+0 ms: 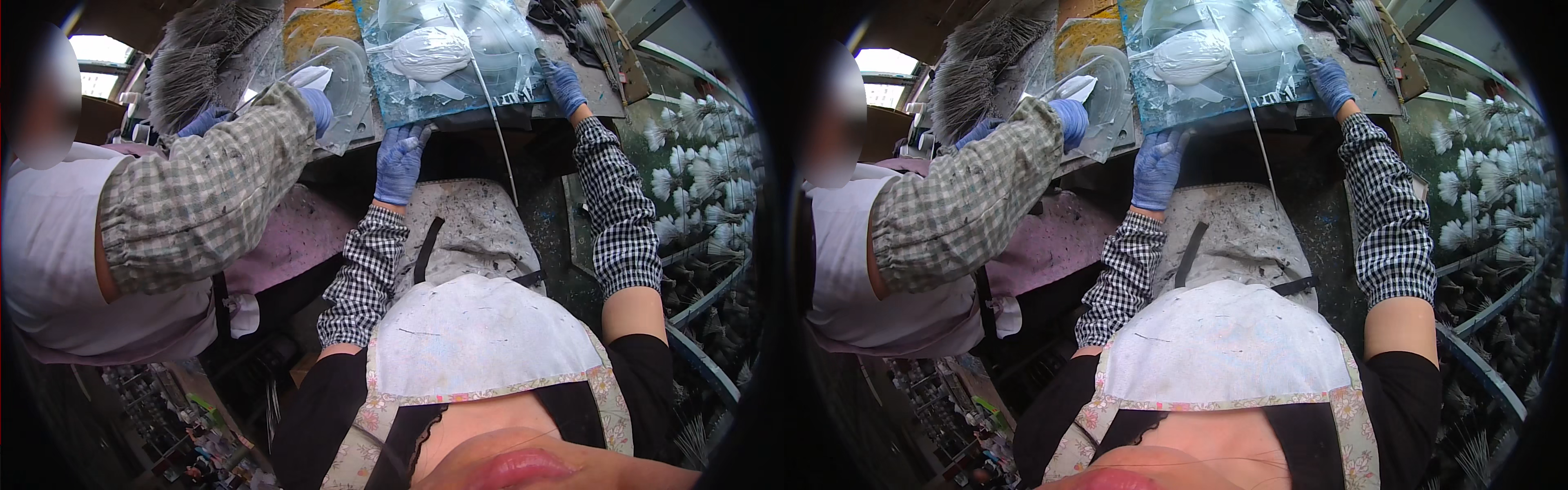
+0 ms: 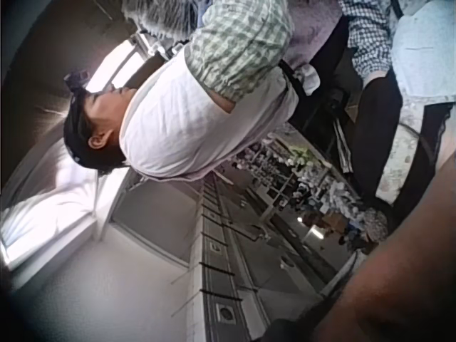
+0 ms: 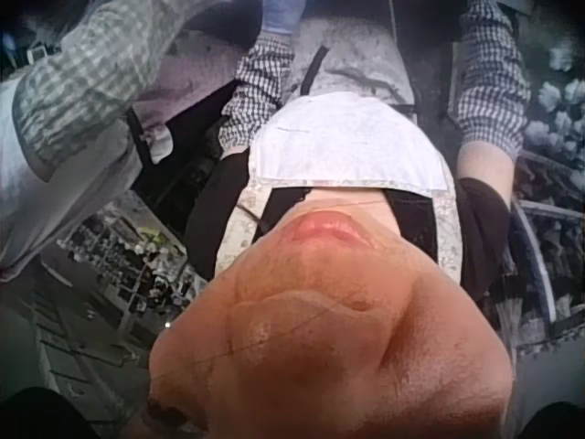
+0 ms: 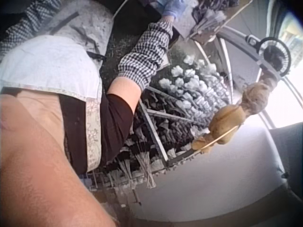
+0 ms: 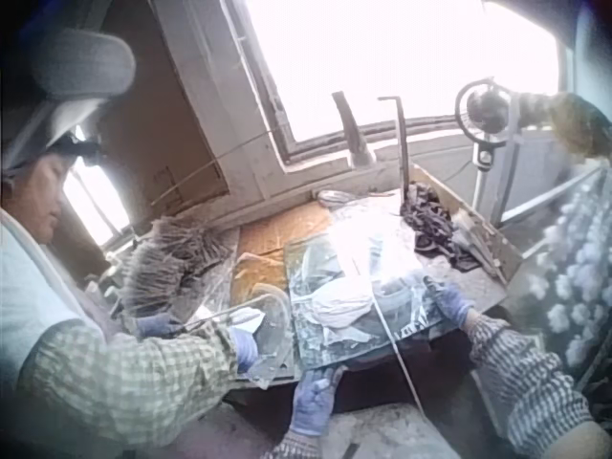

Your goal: Assembling brushes by inserting bundles of bristles into a plastic base with adhesive.

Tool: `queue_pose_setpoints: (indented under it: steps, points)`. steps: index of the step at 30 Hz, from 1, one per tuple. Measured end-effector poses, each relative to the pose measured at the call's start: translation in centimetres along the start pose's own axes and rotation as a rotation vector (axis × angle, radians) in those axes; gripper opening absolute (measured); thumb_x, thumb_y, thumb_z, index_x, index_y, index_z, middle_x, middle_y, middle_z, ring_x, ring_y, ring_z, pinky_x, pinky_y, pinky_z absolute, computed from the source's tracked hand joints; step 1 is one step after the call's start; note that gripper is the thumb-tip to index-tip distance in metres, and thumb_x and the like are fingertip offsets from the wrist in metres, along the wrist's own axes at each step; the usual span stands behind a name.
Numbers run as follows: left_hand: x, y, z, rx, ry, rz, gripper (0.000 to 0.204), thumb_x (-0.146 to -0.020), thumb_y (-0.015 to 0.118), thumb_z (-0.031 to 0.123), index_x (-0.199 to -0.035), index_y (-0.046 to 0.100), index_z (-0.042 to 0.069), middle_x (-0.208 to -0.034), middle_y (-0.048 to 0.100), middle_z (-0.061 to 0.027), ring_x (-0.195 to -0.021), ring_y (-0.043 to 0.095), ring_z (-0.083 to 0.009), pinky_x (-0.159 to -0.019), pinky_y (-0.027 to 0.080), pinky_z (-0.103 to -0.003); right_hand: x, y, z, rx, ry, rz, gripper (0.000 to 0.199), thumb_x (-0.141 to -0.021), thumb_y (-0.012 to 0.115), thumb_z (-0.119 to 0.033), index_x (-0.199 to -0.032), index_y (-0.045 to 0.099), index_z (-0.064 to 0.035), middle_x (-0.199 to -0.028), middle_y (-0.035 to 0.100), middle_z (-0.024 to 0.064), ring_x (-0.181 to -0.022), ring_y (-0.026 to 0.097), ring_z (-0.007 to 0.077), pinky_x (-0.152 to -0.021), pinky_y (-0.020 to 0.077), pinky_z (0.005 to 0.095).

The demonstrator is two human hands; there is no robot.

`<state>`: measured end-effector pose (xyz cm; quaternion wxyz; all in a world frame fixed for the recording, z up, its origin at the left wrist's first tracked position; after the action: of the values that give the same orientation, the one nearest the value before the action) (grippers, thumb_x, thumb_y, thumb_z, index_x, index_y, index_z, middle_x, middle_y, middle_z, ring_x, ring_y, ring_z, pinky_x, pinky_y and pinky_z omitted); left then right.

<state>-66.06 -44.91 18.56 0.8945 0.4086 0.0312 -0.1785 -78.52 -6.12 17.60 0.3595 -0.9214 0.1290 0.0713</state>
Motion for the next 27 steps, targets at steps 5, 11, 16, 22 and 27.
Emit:
queue_pose_setpoints:
  steps: [5,11,16,22,27]
  points:
    - [0.0,0.0,0.0,-0.01,-0.012,0.007,0.064,-0.084,0.053,0.006,-0.145,0.036,-0.002,-0.146,0.042,-0.0183,-0.138,0.039,-0.0318,-0.12,0.027,-0.047,0.6,-0.1,-0.7,0.039,-0.038,0.043,0.072,-0.092,0.051,-0.067,-0.094,0.072,0.0015,-0.069,0.064,0.011,-0.063,0.059,0.0207,-0.067,0.0486,0.036]
    - [0.0,-0.4,-0.1,-0.016,-0.015,0.004,0.064,-0.085,0.054,0.006,-0.145,0.036,-0.003,-0.146,0.042,-0.0181,-0.138,0.039,-0.0316,-0.12,0.027,-0.047,0.5,-0.2,-1.1,0.066,-0.061,0.041,0.071,-0.093,0.05,-0.067,-0.097,0.073,0.0004,-0.071,0.065,0.0141,-0.065,0.061,0.0239,-0.069,0.0488,0.0381]
    - [-0.1,0.0,0.0,0.014,-0.004,0.016,0.064,-0.084,0.054,0.005,-0.145,0.036,-0.003,-0.146,0.041,-0.0181,-0.138,0.039,-0.0318,-0.12,0.027,-0.047,-0.2,0.1,0.6,0.084,0.125,-0.016,0.067,-0.095,0.049,-0.064,-0.1,0.074,-0.0021,-0.072,0.065,0.0169,-0.065,0.062,0.0262,-0.067,0.0488,0.0396]
    - [0.1,-0.1,0.0,0.025,0.004,0.037,0.066,-0.084,0.053,0.003,-0.147,0.034,-0.002,-0.146,0.041,-0.0186,-0.138,0.038,-0.0329,-0.12,0.027,-0.048,0.0,0.4,0.6,0.048,0.127,-0.029,0.068,-0.094,0.049,-0.065,-0.1,0.074,-0.0018,-0.071,0.064,0.0167,-0.064,0.062,0.0269,-0.066,0.0484,0.0394]
    - [0.3,-0.4,-0.6,0.044,-0.046,0.078,0.068,-0.084,0.053,0.003,-0.148,0.032,0.0,-0.147,0.04,-0.0187,-0.139,0.037,-0.0328,-0.12,0.027,-0.048,0.6,-0.3,-0.2,0.105,-0.163,0.111,0.07,-0.093,0.05,-0.067,-0.095,0.073,-0.0005,-0.071,0.064,0.0173,-0.064,0.062,0.0275,-0.067,0.0486,0.04]
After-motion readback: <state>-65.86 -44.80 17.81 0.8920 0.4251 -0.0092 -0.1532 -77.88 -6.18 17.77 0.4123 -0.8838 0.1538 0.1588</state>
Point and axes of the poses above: each hand's wrist, its own x-axis away from the middle knuckle, its own y-axis out of the palm, z = x × y, the point moved 7 cm from there along -x, towards the middle knuckle
